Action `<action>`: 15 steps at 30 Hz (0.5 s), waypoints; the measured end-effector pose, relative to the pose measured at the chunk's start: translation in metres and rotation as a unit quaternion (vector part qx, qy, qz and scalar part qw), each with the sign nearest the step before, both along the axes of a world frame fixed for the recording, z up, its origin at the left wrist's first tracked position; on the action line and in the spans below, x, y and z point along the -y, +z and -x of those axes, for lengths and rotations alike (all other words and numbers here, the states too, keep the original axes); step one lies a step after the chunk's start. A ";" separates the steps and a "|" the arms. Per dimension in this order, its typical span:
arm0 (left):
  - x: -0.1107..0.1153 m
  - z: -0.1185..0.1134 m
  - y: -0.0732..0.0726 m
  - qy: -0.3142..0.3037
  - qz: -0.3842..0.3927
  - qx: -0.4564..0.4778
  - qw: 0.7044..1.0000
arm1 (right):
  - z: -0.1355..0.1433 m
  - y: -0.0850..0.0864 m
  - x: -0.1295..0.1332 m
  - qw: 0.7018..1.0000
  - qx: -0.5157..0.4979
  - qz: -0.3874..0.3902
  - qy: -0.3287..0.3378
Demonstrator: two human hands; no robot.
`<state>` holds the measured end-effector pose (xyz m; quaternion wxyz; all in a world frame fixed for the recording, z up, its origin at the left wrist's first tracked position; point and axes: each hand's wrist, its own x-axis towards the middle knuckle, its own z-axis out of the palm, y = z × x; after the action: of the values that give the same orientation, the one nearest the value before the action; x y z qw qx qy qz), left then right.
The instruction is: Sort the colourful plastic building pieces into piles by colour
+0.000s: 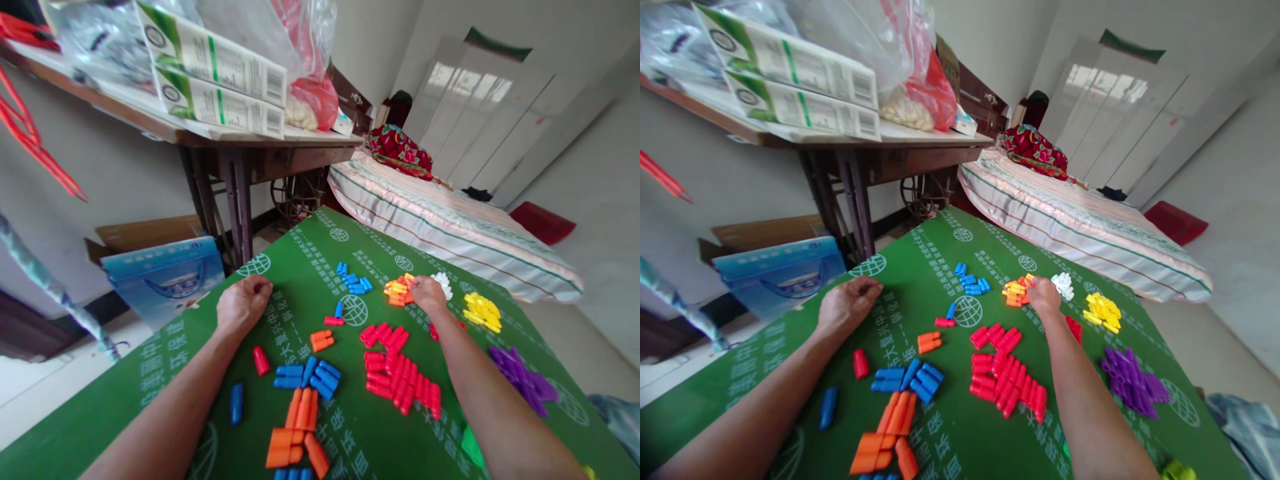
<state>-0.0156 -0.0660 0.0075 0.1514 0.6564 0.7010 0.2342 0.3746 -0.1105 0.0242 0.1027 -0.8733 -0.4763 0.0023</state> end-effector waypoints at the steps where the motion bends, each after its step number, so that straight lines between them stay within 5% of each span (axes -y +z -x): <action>1: 0.000 0.000 0.000 0.002 -0.001 -0.001 1.000 | -0.001 -0.001 -0.001 1.000 0.000 0.005 -0.002; 9: 0.001 -0.002 0.000 0.007 -0.006 -0.005 1.000 | 0.036 0.001 0.031 0.998 0.029 -0.016 0.061; 12: 0.001 -0.001 -0.003 0.007 -0.008 0.000 1.000 | 0.074 -0.002 0.051 0.979 0.015 -0.045 0.197; 15: 0.001 0.000 -0.005 0.007 -0.012 -0.002 1.000 | 0.121 0.003 0.073 0.930 -0.007 -0.075 0.361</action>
<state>-0.0156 -0.0668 0.0024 0.1401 0.6538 0.7029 0.2426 0.2533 -0.1837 0.0269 0.1638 -0.6322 -0.7572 0.0094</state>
